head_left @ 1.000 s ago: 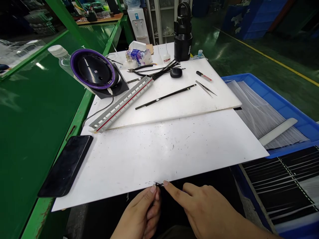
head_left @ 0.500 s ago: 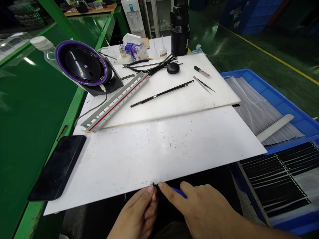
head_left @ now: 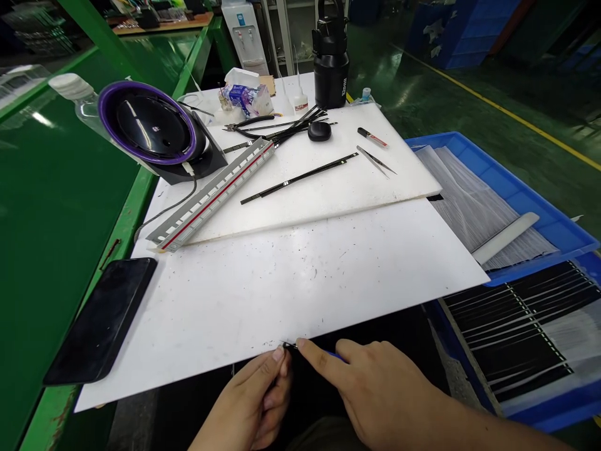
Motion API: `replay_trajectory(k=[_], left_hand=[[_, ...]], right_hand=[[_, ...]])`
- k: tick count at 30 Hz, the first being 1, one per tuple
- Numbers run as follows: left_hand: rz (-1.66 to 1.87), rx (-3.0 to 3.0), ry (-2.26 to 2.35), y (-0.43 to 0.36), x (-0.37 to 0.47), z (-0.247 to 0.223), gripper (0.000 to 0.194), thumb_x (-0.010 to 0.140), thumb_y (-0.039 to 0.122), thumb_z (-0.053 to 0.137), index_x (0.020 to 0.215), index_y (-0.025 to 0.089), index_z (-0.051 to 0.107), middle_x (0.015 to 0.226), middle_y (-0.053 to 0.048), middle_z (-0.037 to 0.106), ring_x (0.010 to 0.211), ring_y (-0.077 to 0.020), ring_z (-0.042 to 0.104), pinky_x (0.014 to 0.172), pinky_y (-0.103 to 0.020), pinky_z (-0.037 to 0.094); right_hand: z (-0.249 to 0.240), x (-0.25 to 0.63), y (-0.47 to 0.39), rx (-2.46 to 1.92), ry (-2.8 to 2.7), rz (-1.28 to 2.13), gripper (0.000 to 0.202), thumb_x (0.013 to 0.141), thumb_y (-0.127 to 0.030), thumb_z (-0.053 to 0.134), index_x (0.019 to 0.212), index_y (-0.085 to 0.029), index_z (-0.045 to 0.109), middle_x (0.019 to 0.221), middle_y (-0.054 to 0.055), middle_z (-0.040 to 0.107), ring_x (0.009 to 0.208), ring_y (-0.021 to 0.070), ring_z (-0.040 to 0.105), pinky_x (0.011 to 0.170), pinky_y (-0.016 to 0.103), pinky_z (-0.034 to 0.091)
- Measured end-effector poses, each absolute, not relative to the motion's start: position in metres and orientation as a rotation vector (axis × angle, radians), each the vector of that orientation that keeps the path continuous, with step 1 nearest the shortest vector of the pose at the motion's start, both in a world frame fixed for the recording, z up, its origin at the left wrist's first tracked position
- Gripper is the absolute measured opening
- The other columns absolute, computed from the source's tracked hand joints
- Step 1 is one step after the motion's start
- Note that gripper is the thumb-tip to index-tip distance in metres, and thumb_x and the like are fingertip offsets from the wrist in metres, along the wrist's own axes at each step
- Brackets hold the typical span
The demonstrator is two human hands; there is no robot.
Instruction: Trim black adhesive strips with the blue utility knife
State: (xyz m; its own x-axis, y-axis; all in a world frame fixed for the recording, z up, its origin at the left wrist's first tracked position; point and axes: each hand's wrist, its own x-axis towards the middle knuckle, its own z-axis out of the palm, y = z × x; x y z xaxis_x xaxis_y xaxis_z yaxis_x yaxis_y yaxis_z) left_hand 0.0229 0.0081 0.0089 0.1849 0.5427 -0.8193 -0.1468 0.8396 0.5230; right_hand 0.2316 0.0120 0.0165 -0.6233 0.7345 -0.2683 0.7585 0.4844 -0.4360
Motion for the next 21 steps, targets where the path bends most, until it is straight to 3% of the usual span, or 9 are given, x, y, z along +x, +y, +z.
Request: replay_trajectory(k=[13, 21], left_hand=[[0.489, 0.352, 1.316, 0.008, 0.024, 0.008, 0.05, 0.074, 0.065, 0.071, 0.068, 0.019, 0.053, 0.051, 0.009, 0.033, 0.042, -0.0038, 0.014, 0.04, -0.019, 0.007], [0.519, 0.34, 1.26, 0.007, 0.017, 0.002, 0.042, 0.08, 0.058, 0.069, 0.072, 0.02, 0.055, 0.055, 0.009, 0.035, 0.043, -0.0039, 0.014, 0.039, -0.017, 0.011]], right_hand=[[0.013, 0.225, 0.007, 1.292, 2.66, -0.633, 0.098, 0.068, -0.017, 0.058, 0.155, -0.029, 0.015, 0.08, 0.002, 0.06, 0.046, 0.0179, 0.054, 0.044, 0.032, 0.009], [0.008, 0.229, 0.004, 1.428, 2.679, -0.732, 0.088, 0.077, -0.013, 0.053, 0.155, -0.033, 0.015, 0.082, 0.0, 0.061, 0.052, 0.0192, 0.057, 0.047, 0.032, 0.013]])
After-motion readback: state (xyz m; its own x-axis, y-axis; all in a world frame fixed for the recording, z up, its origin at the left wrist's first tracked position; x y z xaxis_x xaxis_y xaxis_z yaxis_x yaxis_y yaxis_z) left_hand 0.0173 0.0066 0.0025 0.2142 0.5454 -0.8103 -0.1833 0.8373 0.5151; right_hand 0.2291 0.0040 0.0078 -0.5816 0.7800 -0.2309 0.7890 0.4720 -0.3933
